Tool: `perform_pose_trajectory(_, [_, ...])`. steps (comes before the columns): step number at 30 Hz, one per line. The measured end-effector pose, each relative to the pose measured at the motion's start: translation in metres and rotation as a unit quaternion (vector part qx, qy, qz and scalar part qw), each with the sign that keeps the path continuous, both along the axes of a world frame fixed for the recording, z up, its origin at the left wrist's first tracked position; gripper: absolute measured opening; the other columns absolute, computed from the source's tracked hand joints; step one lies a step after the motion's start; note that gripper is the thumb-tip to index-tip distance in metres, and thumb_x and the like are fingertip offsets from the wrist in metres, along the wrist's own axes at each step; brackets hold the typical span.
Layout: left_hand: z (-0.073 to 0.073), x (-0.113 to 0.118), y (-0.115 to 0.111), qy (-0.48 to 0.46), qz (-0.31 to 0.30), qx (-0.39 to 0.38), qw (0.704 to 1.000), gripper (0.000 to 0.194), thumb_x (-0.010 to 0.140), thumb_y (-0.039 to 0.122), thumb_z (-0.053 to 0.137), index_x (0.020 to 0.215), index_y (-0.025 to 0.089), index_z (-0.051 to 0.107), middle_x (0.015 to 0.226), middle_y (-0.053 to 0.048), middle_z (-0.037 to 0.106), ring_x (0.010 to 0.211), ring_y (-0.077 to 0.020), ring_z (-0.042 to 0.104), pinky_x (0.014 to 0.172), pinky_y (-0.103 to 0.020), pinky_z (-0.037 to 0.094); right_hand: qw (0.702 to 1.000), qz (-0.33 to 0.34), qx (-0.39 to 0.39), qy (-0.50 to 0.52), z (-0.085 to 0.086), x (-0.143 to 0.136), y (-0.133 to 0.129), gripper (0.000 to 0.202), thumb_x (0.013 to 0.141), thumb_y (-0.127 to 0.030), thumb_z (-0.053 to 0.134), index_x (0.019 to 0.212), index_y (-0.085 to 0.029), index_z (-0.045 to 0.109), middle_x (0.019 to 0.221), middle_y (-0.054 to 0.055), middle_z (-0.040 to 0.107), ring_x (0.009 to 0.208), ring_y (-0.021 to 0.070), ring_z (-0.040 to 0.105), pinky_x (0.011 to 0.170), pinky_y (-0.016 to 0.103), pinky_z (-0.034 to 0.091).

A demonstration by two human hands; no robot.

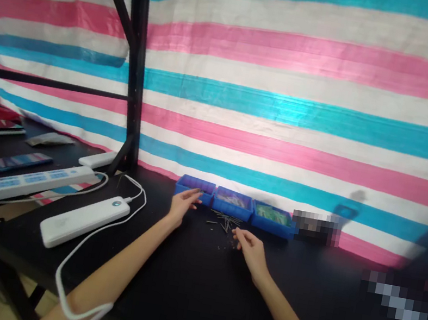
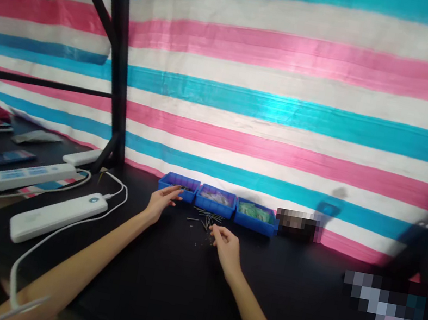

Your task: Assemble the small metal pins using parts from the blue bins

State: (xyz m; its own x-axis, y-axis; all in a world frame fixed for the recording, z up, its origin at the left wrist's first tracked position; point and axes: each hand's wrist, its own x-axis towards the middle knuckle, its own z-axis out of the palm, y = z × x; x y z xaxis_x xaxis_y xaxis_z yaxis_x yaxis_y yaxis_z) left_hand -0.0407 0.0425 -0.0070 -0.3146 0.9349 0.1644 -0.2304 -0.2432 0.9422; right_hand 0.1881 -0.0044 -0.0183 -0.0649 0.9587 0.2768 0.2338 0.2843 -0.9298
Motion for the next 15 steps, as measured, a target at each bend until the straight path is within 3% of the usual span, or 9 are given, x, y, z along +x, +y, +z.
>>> perform_pose_trajectory(7, [0.007, -0.006, 0.002, -0.046, -0.063, 0.013, 0.997, 0.046, 0.067, 0.023, 0.069, 0.11, 0.015, 0.055, 0.124, -0.013, 0.05, 0.081, -0.0153, 0.063, 0.051, -0.018, 0.044, 1.0, 0.004, 0.001, -0.011, -0.004, 0.0, 0.003, 0.044, 0.071, -0.054, 0.053, 0.08, -0.014, 0.068, 0.069, 0.006, 0.062, 0.05, 0.0119, 0.047, 0.049, 0.024, 0.036])
perform_pose_trajectory(11, [0.011, -0.01, 0.0, -0.055, -0.1, 0.018, 0.993, 0.058, 0.067, 0.023, 0.069, 0.121, 0.019, 0.047, 0.131, -0.015, 0.041, 0.094, -0.0199, 0.061, 0.054, -0.018, 0.044, 1.0, 0.012, 0.001, -0.014, -0.007, 0.0, 0.004, 0.043, 0.071, -0.053, 0.052, 0.08, -0.013, 0.068, 0.069, 0.006, 0.062, 0.05, 0.0128, 0.048, 0.05, 0.025, 0.038])
perform_pose_trajectory(15, [0.015, -0.011, -0.006, -0.004, -0.112, 0.013, 0.994, 0.054, 0.068, 0.032, 0.067, 0.119, 0.021, 0.05, 0.127, -0.013, 0.046, 0.094, -0.0202, 0.06, 0.05, -0.016, 0.04, 0.999, 0.002, 0.042, -0.034, -0.011, 0.0, 0.005, 0.038, 0.072, -0.047, 0.054, 0.084, -0.014, 0.067, 0.077, 0.008, 0.064, 0.06, 0.0166, 0.053, 0.057, 0.028, 0.043])
